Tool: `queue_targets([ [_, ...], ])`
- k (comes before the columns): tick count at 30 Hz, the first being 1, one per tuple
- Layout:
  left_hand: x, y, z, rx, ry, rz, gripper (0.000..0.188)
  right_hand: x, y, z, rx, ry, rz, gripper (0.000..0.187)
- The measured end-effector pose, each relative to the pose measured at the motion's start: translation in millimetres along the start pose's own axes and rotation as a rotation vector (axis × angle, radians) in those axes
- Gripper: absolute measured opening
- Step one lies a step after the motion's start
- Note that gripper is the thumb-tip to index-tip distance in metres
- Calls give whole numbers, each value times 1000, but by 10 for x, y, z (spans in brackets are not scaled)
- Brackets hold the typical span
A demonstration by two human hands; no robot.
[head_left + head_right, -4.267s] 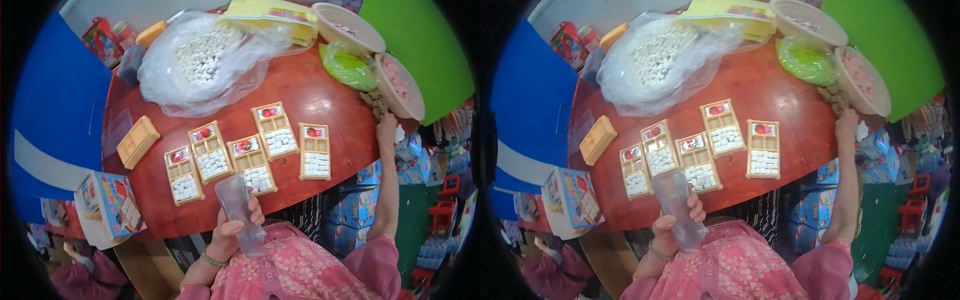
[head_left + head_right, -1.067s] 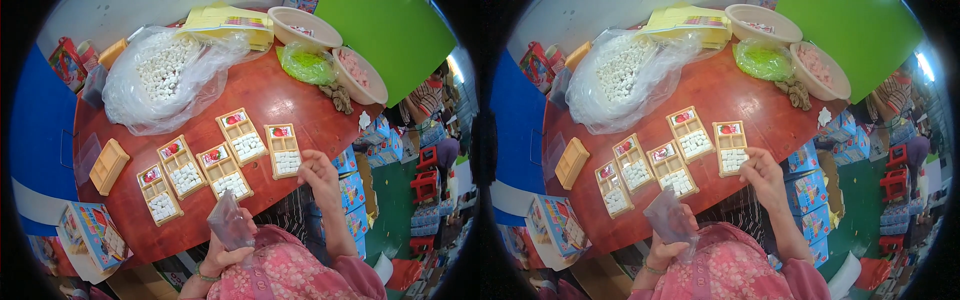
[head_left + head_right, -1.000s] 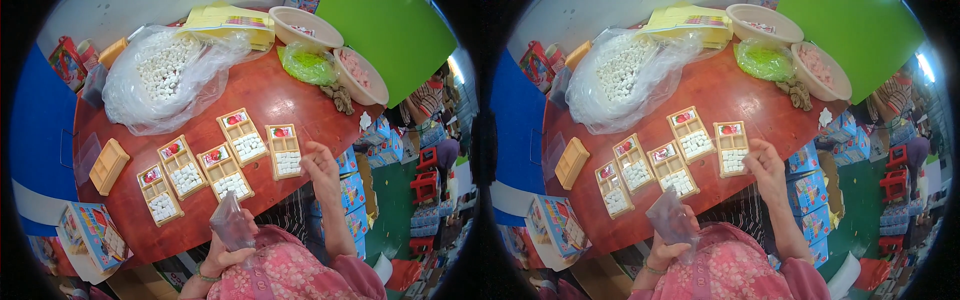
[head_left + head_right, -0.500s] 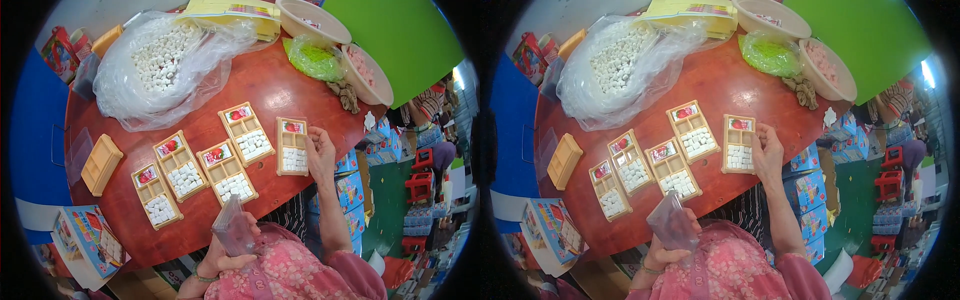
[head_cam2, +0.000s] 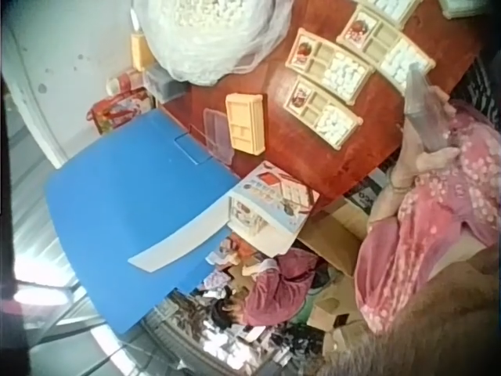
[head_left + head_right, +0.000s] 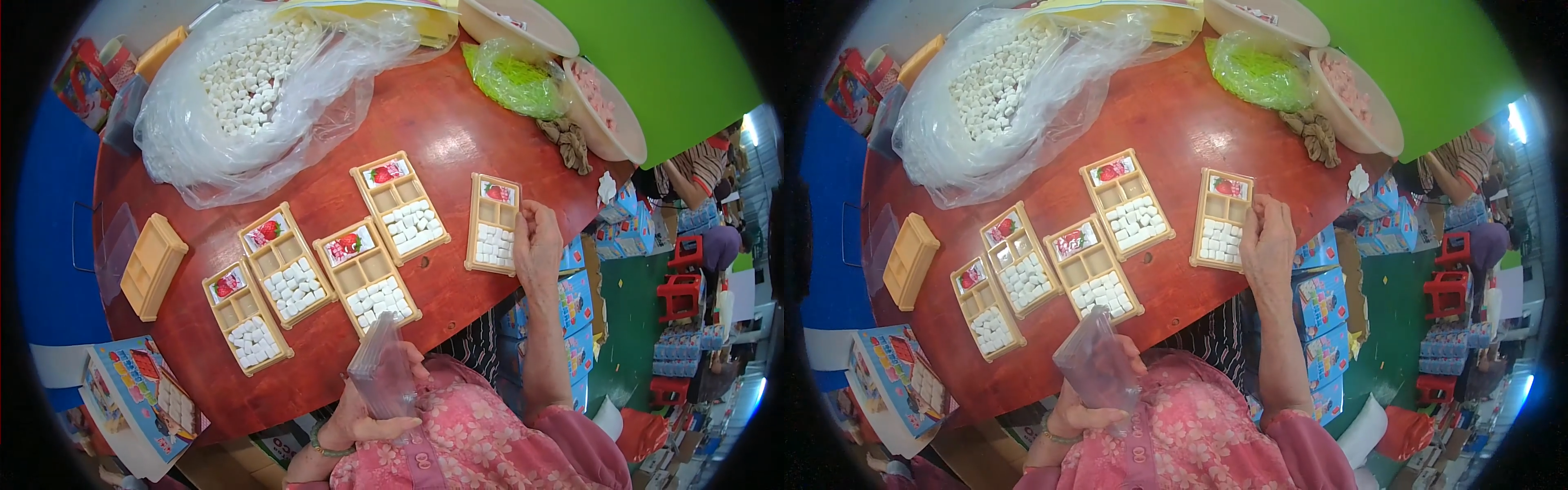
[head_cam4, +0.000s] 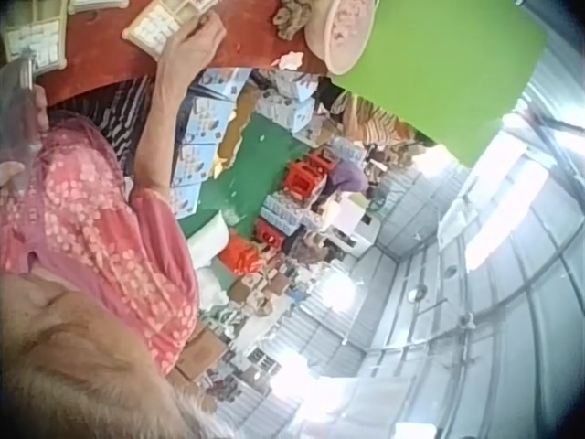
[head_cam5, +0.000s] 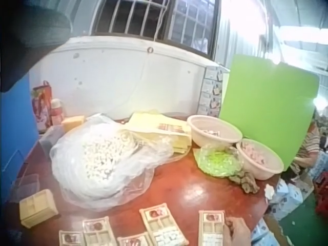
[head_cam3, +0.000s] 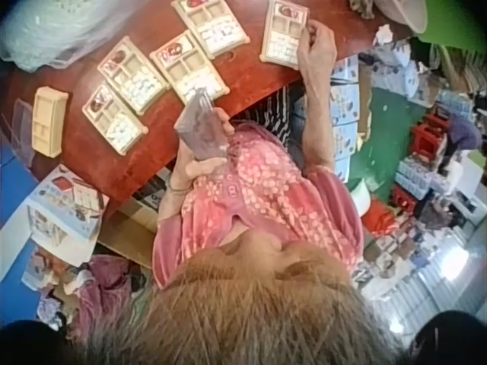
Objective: Packaging toy food items into plastic trays, labeling them, and placing them into boxes.
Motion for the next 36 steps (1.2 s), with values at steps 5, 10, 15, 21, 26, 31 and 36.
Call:
queue_targets([
  [5, -24, 2, -7, 8, -4, -9, 78, 8, -189, 19, 87, 6, 68, 15],
  [10, -37, 29, -50, 12, 11, -17, 79, -7, -180, 70, 89, -2, 98, 13],
  [15, -40, 41, -117, 16, 21, -50, 76, 44, -356, 139, 231, 4, 170, 18],
  [21, -54, 7, -99, -53, 44, -54, 76, 192, -526, -194, 514, -356, 257, 66],
  [26, -18, 7, -158, -26, 11, -60, 74, 165, -440, -230, 388, -335, 315, 65],
  [31, -55, 15, -185, 44, -15, -70, 69, 60, -289, -203, 370, -430, 403, 68],
  [36, -98, 26, -197, 124, 3, -131, 62, -24, -318, -36, 377, -557, 400, 69],
])
Point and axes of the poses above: each hand's wrist, its own x-axis away from the middle knuckle, its own z-axis out of the back of the hand, y = z × x, the point moved 5 cm from there along -x, towards the middle knuckle, and after that the axes turned 1 degree about -x, right-handed, at the moved point
